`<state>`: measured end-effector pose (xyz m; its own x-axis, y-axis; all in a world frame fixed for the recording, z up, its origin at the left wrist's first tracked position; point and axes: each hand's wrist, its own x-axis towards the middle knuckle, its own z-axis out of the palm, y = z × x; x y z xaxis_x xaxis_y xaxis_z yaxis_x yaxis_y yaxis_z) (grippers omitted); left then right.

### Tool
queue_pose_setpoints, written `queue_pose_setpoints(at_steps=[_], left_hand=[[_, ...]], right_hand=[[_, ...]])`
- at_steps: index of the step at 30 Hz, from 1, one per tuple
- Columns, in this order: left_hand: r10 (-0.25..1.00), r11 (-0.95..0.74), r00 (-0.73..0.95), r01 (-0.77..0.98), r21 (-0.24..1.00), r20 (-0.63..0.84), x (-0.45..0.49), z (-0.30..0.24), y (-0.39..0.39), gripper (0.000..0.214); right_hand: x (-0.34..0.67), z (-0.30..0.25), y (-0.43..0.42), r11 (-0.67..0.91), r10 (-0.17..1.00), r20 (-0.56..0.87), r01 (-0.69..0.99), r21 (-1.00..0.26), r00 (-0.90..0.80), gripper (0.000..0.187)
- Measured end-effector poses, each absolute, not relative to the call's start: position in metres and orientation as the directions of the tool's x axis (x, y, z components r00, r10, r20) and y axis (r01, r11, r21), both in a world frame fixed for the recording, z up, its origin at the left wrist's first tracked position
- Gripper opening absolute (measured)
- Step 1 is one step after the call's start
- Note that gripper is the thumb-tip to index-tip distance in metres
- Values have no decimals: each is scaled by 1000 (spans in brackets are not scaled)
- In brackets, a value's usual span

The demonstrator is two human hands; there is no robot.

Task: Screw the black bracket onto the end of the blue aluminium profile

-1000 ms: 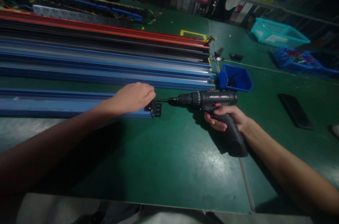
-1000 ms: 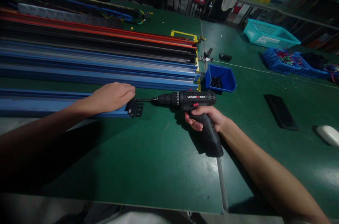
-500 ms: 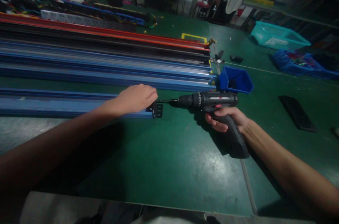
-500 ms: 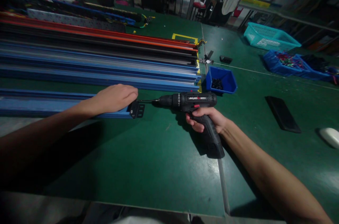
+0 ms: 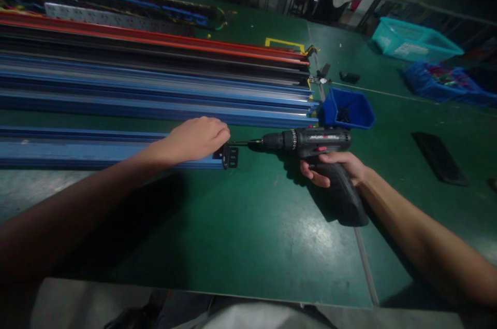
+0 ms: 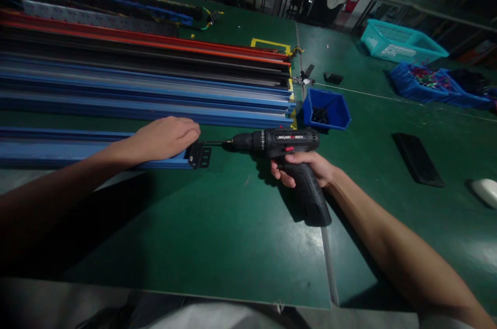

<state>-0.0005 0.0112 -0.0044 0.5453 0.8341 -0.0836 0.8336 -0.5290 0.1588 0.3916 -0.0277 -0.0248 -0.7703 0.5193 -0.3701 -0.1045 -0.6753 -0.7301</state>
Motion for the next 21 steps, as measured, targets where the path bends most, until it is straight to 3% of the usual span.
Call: queue_pose_setpoints(at_steps=[5, 21], left_hand=[[826, -537, 555, 828, 161, -100, -1, -4, 11, 49], [830, -531, 551, 828, 181, -84, -3, -7, 13, 46]], right_hand=[[393, -25, -28, -658, 527, -367, -95, -747, -767, 44], [391, -23, -29, -652, 537, -364, -101, -751, -761, 40]])
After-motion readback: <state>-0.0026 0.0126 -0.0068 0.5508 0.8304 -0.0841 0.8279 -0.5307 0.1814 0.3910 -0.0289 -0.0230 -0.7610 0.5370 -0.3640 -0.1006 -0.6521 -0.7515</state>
